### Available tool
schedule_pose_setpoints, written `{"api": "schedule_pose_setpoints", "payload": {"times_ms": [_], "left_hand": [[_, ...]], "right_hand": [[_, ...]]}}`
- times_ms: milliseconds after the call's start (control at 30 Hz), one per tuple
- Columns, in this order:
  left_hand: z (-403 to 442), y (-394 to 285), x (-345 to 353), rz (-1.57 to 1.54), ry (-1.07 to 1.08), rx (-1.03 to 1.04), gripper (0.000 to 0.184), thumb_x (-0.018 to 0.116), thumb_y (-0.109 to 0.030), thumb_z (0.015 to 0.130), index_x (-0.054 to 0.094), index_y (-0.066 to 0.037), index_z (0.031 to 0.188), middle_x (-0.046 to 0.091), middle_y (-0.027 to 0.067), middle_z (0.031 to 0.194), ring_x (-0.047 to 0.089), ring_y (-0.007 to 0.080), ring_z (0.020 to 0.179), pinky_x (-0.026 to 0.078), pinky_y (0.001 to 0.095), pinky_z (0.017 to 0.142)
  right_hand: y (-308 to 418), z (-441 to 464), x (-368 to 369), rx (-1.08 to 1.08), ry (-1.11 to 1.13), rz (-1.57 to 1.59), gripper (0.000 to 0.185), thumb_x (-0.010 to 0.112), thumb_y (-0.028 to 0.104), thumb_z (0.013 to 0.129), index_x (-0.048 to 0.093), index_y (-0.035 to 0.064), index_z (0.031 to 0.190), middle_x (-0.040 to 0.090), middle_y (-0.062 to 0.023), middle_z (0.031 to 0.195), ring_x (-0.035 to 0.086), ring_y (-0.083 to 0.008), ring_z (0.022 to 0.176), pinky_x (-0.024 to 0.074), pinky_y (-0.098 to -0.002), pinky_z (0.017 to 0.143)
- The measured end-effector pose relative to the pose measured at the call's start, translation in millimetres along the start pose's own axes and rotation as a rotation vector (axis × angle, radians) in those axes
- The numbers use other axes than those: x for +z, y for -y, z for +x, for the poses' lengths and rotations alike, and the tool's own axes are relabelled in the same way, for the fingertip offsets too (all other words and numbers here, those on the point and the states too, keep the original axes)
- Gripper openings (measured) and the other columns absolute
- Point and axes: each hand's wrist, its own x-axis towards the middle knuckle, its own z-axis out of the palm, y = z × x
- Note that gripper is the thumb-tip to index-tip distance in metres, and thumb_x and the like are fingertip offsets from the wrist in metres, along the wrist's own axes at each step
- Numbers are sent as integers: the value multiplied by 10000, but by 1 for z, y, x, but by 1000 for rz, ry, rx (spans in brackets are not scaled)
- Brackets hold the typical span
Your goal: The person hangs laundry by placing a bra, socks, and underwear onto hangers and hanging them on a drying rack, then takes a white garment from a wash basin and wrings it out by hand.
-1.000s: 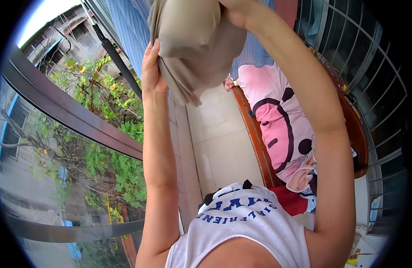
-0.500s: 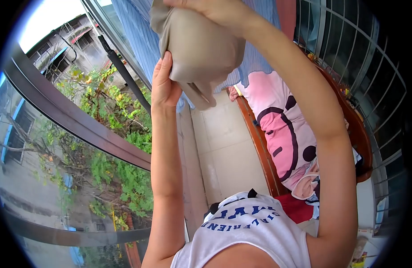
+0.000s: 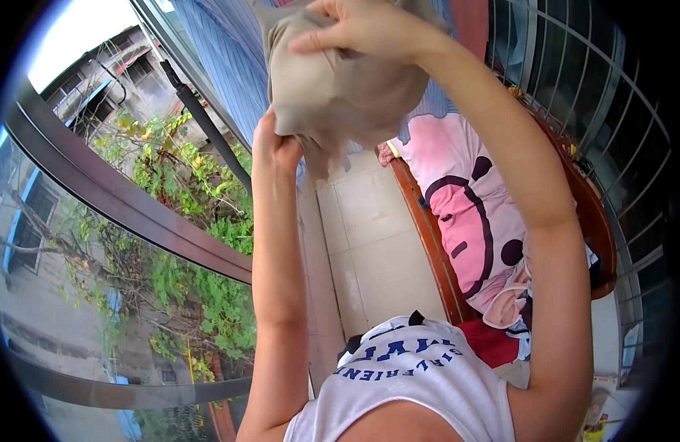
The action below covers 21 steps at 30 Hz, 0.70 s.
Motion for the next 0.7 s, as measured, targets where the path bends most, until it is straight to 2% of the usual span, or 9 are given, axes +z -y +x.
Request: {"api": "schedule_pose_setpoints", "payload": {"times_ms": [33, 200, 300, 367, 433, 567, 600, 633, 700], "left_hand": [[0, 2, 5, 66, -149, 114, 274, 434, -115, 894, 481, 51, 1107, 575, 155, 1037, 585, 259, 921, 502, 373, 802], [6, 0, 0, 269, -12, 306, 295, 444, -214, 907, 496, -16, 1119, 578, 101, 1044, 585, 233, 898, 506, 353, 765], [-3, 4, -6, 293, 31, 121, 320, 428, -244, 908, 495, -19, 1126, 566, 92, 1076, 556, 224, 968, 479, 355, 823], [3, 1, -26, 164, 115, 112, 380, 460, -299, 882, 490, -25, 1144, 550, 93, 1123, 522, 231, 1035, 423, 369, 909], [-11, -4, -26, -178, 459, 43, 492, 476, -406, 862, 485, -29, 1177, 522, 99, 1189, 500, 253, 1079, 363, 399, 963], [-14, 7, -33, -151, 458, 51, 624, 548, -409, 809, 384, -28, 1275, 442, 112, 1278, 404, 257, 1187, 291, 403, 1018], [-22, 14, -24, 276, 327, 261, 650, 588, -388, 814, 340, -47, 1308, 417, 94, 1295, 365, 241, 1214, 303, 398, 1008], [-23, 11, -16, 539, 420, 347, 594, 619, -267, 819, 346, -61, 1305, 432, 76, 1272, 380, 227, 1199, 316, 375, 991], [-22, 6, -6, 515, 348, 292, 557, 621, -185, 822, 355, -61, 1296, 446, 69, 1251, 408, 215, 1175, 339, 358, 968]], "right_hand": [[1, 3, 4, 12, -81, 289, 134, 593, 110, 828, 618, -21, 840, 590, 8, 745, 505, -48, 664, 415, -206, 571], [-11, 1, 10, 114, -125, 517, 157, 607, 124, 825, 598, -29, 862, 592, 4, 767, 517, -51, 697, 427, -199, 613], [-13, -5, 9, 50, -210, 172, 232, 648, 147, 785, 556, -29, 907, 614, -56, 812, 570, -122, 751, 453, -251, 650], [10, -13, 11, 103, -307, -347, 357, 682, 167, 735, 496, -16, 978, 615, -132, 847, 600, -216, 807, 464, -316, 687], [8, -17, 10, -6, -339, -392, 413, 693, 168, 694, 470, 2, 999, 603, -172, 821, 599, -299, 803, 462, -369, 695], [7, -36, 19, -257, -446, -645, 419, 695, 176, 674, 469, 23, 992, 566, -157, 884, 557, -336, 858, 444, -397, 713], [6, -39, 22, -310, -520, -745, 410, 693, 171, 675, 473, 26, 990, 553, -152, 897, 550, -329, 859, 445, -391, 718], [6, -43, 24, -366, -592, -844, 401, 690, 165, 677, 477, 29, 989, 540, -146, 909, 544, -323, 860, 445, -384, 723], [2, -53, 24, -450, -690, -813, 374, 686, 176, 707, 485, 34, 988, 537, -128, 893, 547, -283, 827, 444, -360, 738]]}}
